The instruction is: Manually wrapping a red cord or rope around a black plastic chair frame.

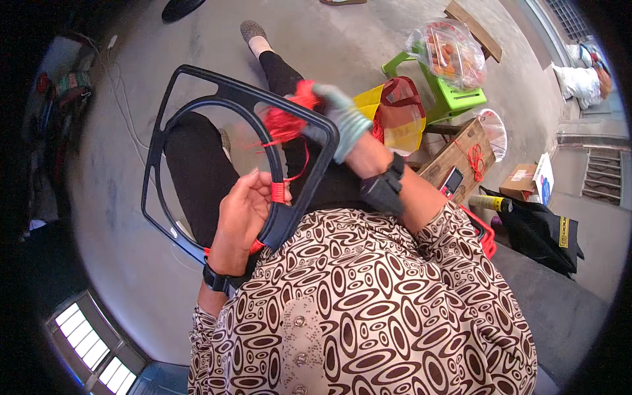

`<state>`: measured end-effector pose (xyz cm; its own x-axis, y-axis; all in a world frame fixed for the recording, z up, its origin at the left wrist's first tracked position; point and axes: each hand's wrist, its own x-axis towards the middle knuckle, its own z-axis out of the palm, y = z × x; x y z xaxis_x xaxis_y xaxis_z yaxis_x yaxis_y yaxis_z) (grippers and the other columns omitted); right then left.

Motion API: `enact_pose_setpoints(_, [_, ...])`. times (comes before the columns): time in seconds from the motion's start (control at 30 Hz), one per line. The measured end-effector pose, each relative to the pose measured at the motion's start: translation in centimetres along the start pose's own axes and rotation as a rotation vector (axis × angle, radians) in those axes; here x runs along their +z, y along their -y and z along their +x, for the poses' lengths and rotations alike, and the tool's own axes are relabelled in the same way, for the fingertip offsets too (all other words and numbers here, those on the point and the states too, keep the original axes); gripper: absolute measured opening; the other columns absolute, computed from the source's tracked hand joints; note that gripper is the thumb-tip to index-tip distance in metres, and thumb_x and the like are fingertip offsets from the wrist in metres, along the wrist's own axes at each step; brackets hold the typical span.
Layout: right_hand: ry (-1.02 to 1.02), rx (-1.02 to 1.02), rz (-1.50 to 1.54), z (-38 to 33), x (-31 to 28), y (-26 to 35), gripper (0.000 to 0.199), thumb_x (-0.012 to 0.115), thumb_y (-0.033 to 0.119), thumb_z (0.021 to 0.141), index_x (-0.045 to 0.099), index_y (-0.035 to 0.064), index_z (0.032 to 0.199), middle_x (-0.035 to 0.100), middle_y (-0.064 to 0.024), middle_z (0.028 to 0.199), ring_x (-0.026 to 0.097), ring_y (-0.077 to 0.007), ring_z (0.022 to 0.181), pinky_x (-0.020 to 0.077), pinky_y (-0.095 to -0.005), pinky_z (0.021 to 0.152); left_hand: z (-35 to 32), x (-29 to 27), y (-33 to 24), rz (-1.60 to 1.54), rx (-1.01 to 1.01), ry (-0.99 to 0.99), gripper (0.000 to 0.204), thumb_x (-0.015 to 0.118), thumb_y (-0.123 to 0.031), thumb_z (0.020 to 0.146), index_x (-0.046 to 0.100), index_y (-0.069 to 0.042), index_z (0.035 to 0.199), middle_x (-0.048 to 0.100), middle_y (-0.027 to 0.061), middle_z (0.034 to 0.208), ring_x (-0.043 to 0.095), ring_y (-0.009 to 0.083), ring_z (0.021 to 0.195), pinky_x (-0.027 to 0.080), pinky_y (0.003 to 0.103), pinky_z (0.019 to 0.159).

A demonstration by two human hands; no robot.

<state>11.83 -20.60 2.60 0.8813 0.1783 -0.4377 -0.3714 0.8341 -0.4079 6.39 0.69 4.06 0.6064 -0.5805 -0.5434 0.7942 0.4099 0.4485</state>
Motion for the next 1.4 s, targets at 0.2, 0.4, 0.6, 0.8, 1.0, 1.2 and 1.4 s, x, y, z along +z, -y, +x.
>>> enact_pose_setpoints(0.2, [0.247, -0.161, 0.205, -4.9, -5.6, 5.6, 0.038, 0.049, 0.037, 0.092, 0.048, 0.0017, 0.104, 0.055, -0.0042, 0.075, 0.058, -0.0192, 0.072, 0.0478, -0.0394, 0.078, -0.5, 0.9, -0.5, -0.019, 0.012, -0.037, 0.029, 0.041, -0.022, 0.091, 0.056, 0.003, 0.093, 0.063, 0.0158, 0.089, 0.062, 0.0227, 0.08, 0.049, 0.033, 0.076])
enact_pose_setpoints(0.4, [0.383, -0.117, 0.205, -10.3, -6.5, 8.8, 0.039, 0.036, 0.039, 0.098, 0.042, 0.001, 0.104, 0.038, 0.0031, 0.059, 0.035, -0.004, 0.038, 0.0315, -0.0216, 0.04, -0.2, 0.1, -0.5, -0.033, 0.06, -0.041, 0.027, 0.047, -0.023, 0.092, 0.057, 0.002, 0.092, 0.063, 0.0137, 0.084, 0.062, 0.0195, 0.078, 0.051, 0.031, 0.073])
enact_pose_setpoints(0.6, [0.242, -0.128, -0.027, -11.1, -10.0, 9.4, 0.043, 0.038, 0.043, 0.096, 0.048, 0.002, 0.106, 0.041, 0.0033, 0.061, 0.039, -0.003, 0.041, 0.0345, -0.021, 0.04, 0.0, 0.8, -0.2, 0.139, 0.169, -0.076, 0.007, 0.055, -0.01, 0.088, 0.057, -0.003, 0.09, 0.064, 0.0083, 0.078, 0.064, 0.0141, 0.068, 0.052, 0.024, 0.064])
enact_pose_setpoints(0.8, [-0.32, 0.058, -0.425, -7.7, -4.8, 5.3, 0.041, 0.05, 0.038, 0.091, 0.055, 0.0033, 0.113, 0.062, -0.0066, 0.09, 0.059, -0.0167, 0.067, 0.0512, -0.0308, 0.061, 0.2, 0.0, -0.6, 0.213, 0.165, -0.053, 0.005, 0.051, -0.006, 0.087, 0.054, -0.003, 0.085, 0.064, 0.0114, 0.077, 0.064, 0.0188, 0.068, 0.053, 0.03, 0.067])
enact_pose_setpoints(1.0, [0.257, 0.114, -0.5, -3.3, 0.1, -0.8, 0.048, 0.066, 0.018, 0.081, 0.05, 0.0002, 0.123, 0.06, -0.0058, 0.109, 0.056, -0.0126, 0.1, 0.0448, -0.0243, 0.085, -0.4, 0.9, -0.3, 0.209, 0.174, -0.007, 0.005, 0.055, -0.008, 0.085, 0.055, -0.006, 0.08, 0.064, 0.0061, 0.074, 0.061, 0.0096, 0.067, 0.042, 0.02, 0.059])
enact_pose_setpoints(1.2, [0.311, -0.062, -1.11, 0.4, -1.8, -3.5, 0.049, 0.061, 0.044, 0.082, 0.057, 0.0017, 0.109, 0.061, -0.0103, 0.108, 0.059, -0.0138, 0.097, 0.0482, -0.0273, 0.084, -0.1, 1.5, 0.0, 0.389, 0.255, -0.09, 0.018, 0.054, -0.017, 0.09, 0.061, -0.001, 0.092, 0.064, 0.0049, 0.075, 0.056, 0.0071, 0.064, 0.04, 0.019, 0.059])
enact_pose_setpoints(1.4, [0.152, 0.198, -0.45, -0.9, 1.1, -3.8, 0.037, 0.06, 0.042, 0.085, 0.06, 0.0079, 0.099, 0.065, -0.0073, 0.097, 0.064, -0.0153, 0.082, 0.0536, -0.0312, 0.071, 0.1, 0.5, 0.2, 0.528, 0.28, -0.043, 0.037, 0.039, -0.027, 0.095, 0.057, 0.005, 0.1, 0.064, 0.0142, 0.082, 0.063, 0.0222, 0.074, 0.051, 0.033, 0.069])
